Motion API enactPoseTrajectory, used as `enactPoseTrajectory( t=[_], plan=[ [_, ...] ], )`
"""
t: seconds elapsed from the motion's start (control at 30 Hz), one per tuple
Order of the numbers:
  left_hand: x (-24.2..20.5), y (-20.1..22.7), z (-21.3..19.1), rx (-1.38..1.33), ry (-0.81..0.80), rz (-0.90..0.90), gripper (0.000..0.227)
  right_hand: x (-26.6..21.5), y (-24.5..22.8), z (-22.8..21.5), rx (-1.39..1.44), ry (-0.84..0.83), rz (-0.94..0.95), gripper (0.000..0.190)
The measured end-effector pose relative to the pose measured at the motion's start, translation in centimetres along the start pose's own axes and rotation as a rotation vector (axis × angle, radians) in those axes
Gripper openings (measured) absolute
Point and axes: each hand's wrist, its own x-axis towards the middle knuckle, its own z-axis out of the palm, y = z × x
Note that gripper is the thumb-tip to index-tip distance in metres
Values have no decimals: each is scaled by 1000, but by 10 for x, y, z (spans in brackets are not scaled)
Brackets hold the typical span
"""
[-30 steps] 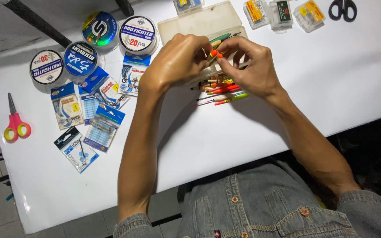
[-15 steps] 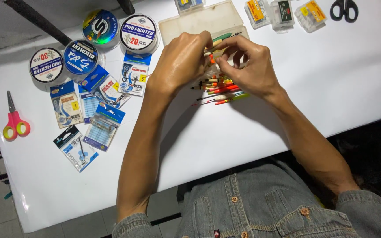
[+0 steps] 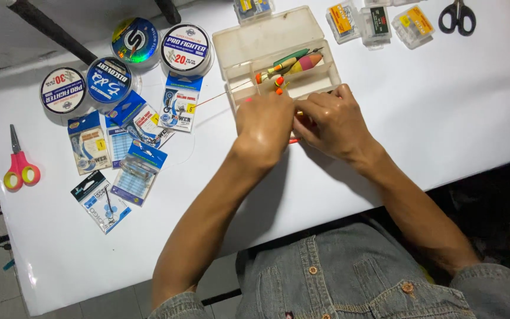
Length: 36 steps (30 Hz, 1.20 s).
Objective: Organizing various fishing floats into a plastic tackle box on a workbench.
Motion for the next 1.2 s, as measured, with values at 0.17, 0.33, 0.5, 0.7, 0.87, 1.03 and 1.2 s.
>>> enactPoseTrajectory(
  t=[0.17, 0.33, 0.5, 0.7, 0.87, 1.03, 1.2],
  plan=[
    [3, 14, 28, 141, 34, -76, 17, -1, 8, 4, 115, -2, 47, 32],
    [7, 3, 27, 149, 36, -80, 19, 9, 4, -13, 268, 97, 83, 25],
    [4, -18, 6, 36, 79, 16, 14, 24, 2, -31, 418, 77, 125, 22],
    [5, 8, 23, 45, 8, -83, 22, 33, -2, -23, 399, 140, 56, 25],
    [2, 13, 21, 49, -35, -71, 19, 33, -4, -19, 465, 145, 70, 34],
    [-15, -26, -42, -60, 37, 70, 13, 23, -8, -26, 505, 210, 119, 26],
    [-20, -45, -93, -257, 199, 257, 7, 13, -4, -13, 259, 104, -1, 17]
  ],
)
